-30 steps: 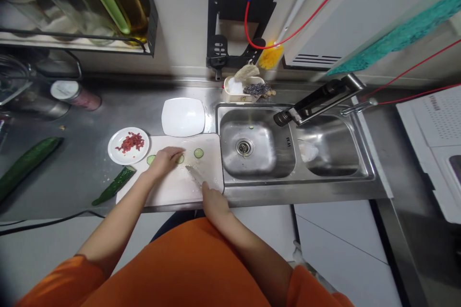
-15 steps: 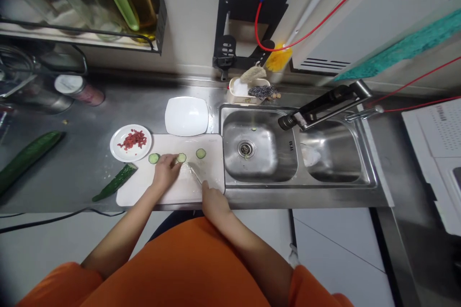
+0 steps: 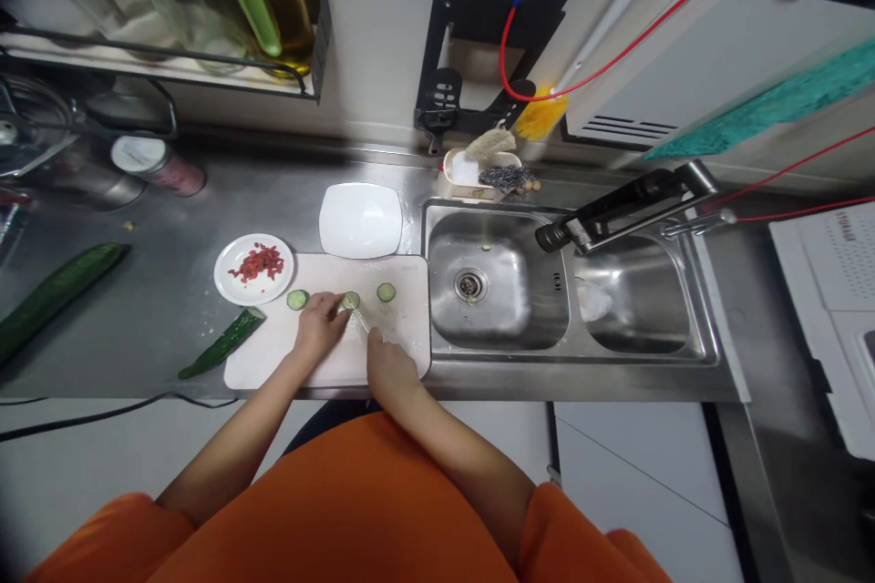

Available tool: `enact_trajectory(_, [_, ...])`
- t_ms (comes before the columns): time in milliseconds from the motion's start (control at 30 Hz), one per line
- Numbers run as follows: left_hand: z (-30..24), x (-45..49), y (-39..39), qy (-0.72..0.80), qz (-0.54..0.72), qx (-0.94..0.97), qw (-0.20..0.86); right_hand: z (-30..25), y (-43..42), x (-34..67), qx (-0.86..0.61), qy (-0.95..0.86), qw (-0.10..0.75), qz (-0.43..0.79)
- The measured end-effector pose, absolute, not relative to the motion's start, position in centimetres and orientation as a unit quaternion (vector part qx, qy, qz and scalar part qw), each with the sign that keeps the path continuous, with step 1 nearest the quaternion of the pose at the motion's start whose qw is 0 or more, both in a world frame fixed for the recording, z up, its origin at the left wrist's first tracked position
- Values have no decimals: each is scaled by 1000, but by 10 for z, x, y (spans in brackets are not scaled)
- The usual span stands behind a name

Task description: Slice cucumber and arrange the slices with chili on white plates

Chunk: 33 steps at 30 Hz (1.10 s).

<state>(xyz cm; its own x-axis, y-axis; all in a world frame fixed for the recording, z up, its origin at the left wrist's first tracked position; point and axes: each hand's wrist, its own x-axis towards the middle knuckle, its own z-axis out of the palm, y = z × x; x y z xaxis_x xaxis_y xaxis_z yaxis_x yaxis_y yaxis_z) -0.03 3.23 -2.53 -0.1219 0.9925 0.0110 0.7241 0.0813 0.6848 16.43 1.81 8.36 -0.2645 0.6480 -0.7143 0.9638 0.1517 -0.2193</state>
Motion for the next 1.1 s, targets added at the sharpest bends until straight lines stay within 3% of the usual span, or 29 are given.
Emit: enact_trajectory(1100, [-23, 0, 34, 692, 278, 617, 251, 83, 19, 159, 566, 697, 243, -367])
